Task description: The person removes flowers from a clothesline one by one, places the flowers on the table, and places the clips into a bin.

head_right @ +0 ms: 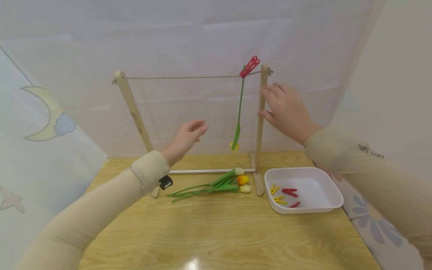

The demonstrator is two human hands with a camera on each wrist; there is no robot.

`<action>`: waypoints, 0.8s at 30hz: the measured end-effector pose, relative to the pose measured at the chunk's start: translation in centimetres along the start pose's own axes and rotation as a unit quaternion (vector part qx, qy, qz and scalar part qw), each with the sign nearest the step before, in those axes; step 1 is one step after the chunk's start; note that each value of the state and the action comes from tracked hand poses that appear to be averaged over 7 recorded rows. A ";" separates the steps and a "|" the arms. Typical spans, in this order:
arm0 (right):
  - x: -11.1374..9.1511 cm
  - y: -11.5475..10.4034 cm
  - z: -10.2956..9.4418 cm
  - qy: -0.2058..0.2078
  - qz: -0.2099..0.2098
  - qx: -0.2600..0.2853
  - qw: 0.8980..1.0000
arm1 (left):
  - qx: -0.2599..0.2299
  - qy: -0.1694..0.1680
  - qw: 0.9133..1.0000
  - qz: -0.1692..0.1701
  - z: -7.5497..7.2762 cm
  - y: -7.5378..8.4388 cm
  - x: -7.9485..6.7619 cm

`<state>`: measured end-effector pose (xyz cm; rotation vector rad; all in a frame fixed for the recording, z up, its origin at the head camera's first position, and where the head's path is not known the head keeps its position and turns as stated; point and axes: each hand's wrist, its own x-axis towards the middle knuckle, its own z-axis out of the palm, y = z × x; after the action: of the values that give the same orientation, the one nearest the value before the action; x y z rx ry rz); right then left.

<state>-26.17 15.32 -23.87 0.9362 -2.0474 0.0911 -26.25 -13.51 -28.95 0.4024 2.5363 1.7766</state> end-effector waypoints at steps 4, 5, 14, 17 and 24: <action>1.0 0.4 -0.3 -0.005 0.011 -0.012 1.000 | 0.008 -0.005 1.000 0.008 0.4 0.6 0.2; 1.2 0.5 -0.4 -0.007 0.012 -0.015 1.000 | 0.011 -0.006 1.000 0.009 0.6 0.8 0.2; 3.2 1.5 -1.1 -0.016 0.046 -0.008 0.999 | 0.046 -0.006 0.998 0.038 1.5 1.7 0.9; 3.9 1.9 -1.3 -0.015 0.055 -0.003 0.998 | 0.051 -0.005 0.998 0.045 1.9 2.0 1.3; 5.9 2.7 -1.9 -0.048 0.087 0.019 0.995 | 0.048 -0.008 0.998 0.049 2.9 2.9 1.6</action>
<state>-28.66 14.52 -17.71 0.7982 -2.2203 0.1830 -26.71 -9.54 -27.07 0.5519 2.6416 1.6770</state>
